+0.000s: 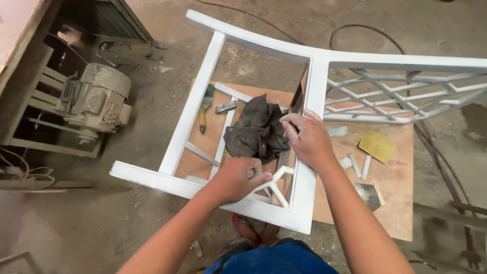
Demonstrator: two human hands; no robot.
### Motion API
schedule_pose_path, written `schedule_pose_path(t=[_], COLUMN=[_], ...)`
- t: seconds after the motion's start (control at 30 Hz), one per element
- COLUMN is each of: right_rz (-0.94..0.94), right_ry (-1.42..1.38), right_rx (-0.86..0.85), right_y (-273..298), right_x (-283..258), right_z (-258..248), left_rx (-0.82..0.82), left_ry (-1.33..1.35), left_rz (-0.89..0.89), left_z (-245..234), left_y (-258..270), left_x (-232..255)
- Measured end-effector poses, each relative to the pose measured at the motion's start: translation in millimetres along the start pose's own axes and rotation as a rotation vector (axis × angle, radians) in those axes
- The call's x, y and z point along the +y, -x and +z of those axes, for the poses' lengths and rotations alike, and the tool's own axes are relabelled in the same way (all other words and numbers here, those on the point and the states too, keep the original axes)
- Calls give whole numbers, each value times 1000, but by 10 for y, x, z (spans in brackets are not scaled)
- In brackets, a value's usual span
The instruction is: Sanding and scraping a white painted chair frame to smooth the surface
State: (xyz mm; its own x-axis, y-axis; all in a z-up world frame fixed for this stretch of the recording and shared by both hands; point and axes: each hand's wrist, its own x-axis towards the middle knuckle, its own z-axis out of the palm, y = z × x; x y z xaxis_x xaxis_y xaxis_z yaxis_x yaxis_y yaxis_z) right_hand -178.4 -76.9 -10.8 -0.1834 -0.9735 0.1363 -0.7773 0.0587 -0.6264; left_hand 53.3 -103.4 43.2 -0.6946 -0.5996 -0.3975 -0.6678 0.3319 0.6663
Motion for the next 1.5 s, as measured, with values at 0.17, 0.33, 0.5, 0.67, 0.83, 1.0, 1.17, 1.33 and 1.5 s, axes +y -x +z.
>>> schedule_pose_path(t=[0.17,0.33,0.5,0.67,0.83,1.0,1.17,1.33,1.5], right_rz=[-30,-33,-28,6,-4,-27,-28,-16,-7], right_ry=[12,26,44,3,48,47,88,46,62], right_rx=[13,-13,-17,-12,-3,45,62,76,63], right_y=[-18,-28,-28,-82,-59,-76,-100,-110,-107], right_x=[-1,31,48,87,102,101,42,-3,-1], right_z=[-50,-55,-46,29,101,107,136,138,156], left_rx=[6,-170,-96,-262,-222,-425,-466,-638,-614], left_ry=[136,213,295,192,263,155,233,52,20], left_rz=[-32,-157,-116,-174,14,36,85,23,104], left_z=[95,-31,88,-59,148,-254,-108,-528,-468], left_y=[-259,-164,-449,-321,-736,-463,-772,-509,-541], left_x=[76,23,61,-3,-125,-263,-334,-383,-313])
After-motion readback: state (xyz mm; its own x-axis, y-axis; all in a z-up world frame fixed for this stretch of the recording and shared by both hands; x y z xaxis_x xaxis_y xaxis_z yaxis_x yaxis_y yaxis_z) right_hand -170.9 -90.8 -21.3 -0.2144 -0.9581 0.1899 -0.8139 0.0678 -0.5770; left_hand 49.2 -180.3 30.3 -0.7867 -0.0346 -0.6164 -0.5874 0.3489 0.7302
